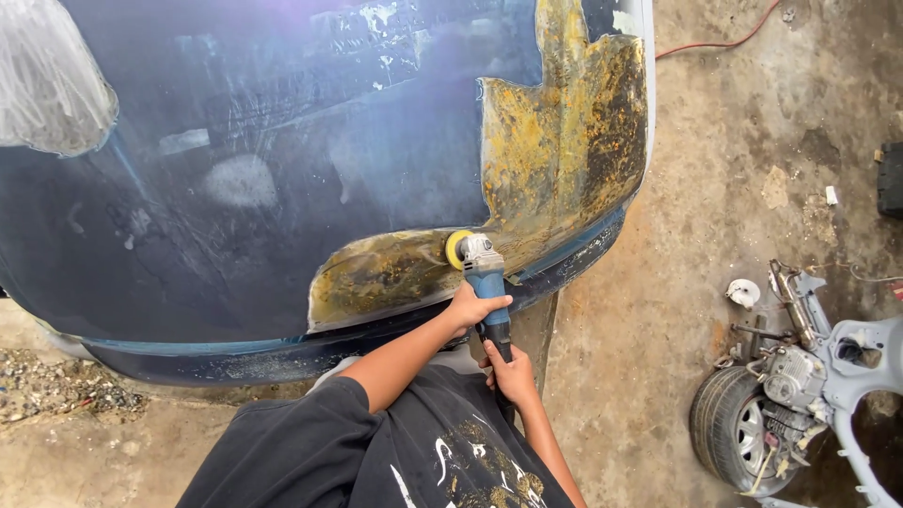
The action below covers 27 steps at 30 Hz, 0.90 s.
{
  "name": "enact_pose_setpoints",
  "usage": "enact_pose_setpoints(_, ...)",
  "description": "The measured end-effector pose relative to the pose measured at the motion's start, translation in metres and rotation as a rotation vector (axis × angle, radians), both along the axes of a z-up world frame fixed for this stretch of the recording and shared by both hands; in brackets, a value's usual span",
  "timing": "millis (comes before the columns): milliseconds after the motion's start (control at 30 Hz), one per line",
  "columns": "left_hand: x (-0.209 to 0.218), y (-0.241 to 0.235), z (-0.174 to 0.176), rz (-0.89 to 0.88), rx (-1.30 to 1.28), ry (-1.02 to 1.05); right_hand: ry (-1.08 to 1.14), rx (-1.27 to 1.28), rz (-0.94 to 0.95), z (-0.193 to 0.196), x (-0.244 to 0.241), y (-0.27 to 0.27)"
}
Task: The person uses an angle grinder to remove rust and old paint from the front bumper of a blue car. They systematically move the tool across the surface, generating sparks as they strip the material down to the bare metal.
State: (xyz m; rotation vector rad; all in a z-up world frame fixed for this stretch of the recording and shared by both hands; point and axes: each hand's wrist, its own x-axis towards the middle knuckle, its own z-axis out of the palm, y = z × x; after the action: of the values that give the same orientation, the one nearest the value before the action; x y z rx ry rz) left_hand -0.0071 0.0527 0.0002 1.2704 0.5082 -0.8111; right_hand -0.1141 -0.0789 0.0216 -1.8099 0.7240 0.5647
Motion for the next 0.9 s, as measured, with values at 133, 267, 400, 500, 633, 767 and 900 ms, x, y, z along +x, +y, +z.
enact_pose_setpoints(133, 0.009, -0.024, -0.030, 0.016, 0.034, -0.020, -0.011, 0.039, -0.015, -0.018, 0.008, -0.026)
enact_pose_setpoints(267, 0.010, -0.024, -0.008, 0.091, 0.026, 0.048, 0.038, 0.082, 0.077, -0.019, 0.021, -0.044)
enact_pose_setpoints(400, -0.011, -0.011, 0.006, 0.204, -0.053, 0.130, 0.107, 0.056, 0.216, 0.025, 0.029, -0.038)
enact_pose_setpoints(500, -0.016, -0.010, 0.005, 0.268, -0.079, 0.123, 0.124, 0.017, 0.249, 0.033, 0.031, -0.040)
enact_pose_setpoints(633, -0.010, -0.014, 0.012, 0.285, -0.112, 0.107, 0.104, -0.035, 0.246, 0.016, 0.028, -0.051)
enact_pose_setpoints(767, -0.002, -0.009, 0.024, 0.143, -0.169, 0.156, 0.074, -0.121, 0.236, -0.013, 0.020, -0.071)
enact_pose_setpoints(900, 0.010, -0.006, 0.017, 0.110, -0.123, 0.123, 0.033, -0.195, 0.258, -0.031, 0.028, -0.079)
